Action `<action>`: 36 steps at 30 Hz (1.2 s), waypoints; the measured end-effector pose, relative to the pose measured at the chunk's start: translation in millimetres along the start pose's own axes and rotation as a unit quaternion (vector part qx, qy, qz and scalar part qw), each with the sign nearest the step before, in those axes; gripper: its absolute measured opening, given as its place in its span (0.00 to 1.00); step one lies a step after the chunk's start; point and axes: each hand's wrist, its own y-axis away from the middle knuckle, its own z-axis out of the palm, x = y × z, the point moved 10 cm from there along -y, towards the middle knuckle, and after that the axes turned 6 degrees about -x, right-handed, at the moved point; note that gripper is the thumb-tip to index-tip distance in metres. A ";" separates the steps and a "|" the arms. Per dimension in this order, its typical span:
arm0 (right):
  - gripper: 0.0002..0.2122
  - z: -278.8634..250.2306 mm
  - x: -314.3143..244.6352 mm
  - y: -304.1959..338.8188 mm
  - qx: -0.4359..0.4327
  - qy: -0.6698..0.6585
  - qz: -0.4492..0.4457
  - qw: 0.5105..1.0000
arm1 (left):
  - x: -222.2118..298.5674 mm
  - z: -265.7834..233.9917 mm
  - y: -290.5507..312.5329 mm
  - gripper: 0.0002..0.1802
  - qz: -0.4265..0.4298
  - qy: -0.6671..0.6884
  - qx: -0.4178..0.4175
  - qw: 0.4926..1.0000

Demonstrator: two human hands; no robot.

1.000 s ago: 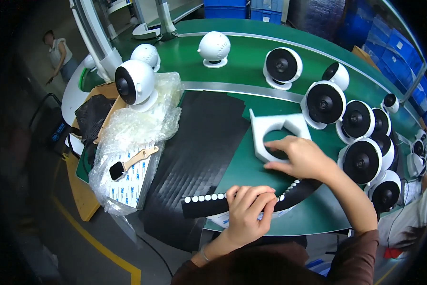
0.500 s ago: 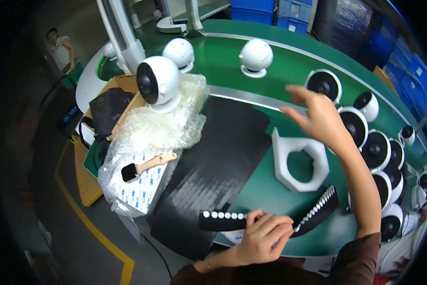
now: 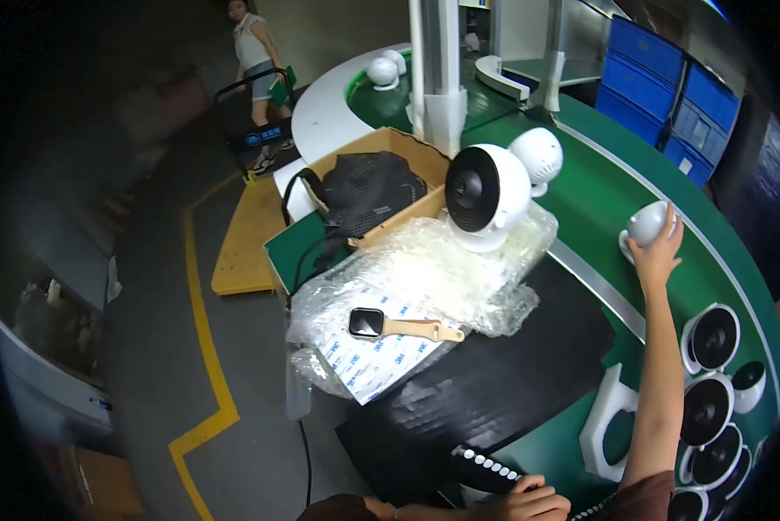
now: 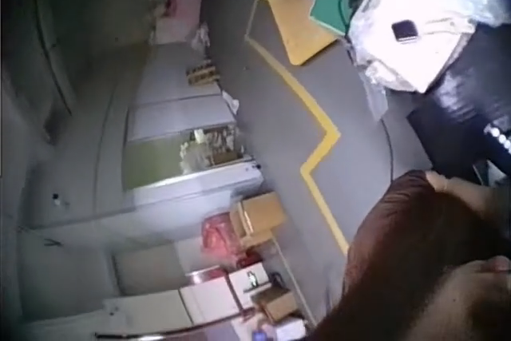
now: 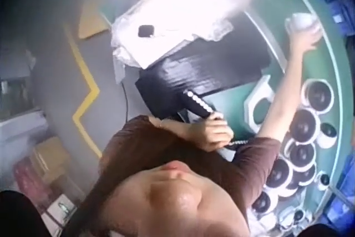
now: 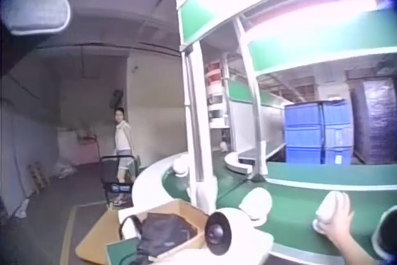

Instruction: Applying adhesive pads to the base of security cameras on an assembly line.

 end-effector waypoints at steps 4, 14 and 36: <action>0.46 -19.4 10.9 -5.8 0.065 -0.026 -0.099 0.993 | 0.1 1.9 -4.5 0.02 0.004 0.007 -0.004 1.000; 0.35 -141.1 -54.1 37.5 -0.277 -0.300 0.090 0.908 | -17.2 -2.9 -12.2 0.06 -0.042 0.003 -0.011 0.999; 0.21 -126.1 24.7 187.7 -0.351 -0.460 0.011 0.815 | -2.4 10.0 -26.6 0.01 -0.056 -0.043 0.010 0.997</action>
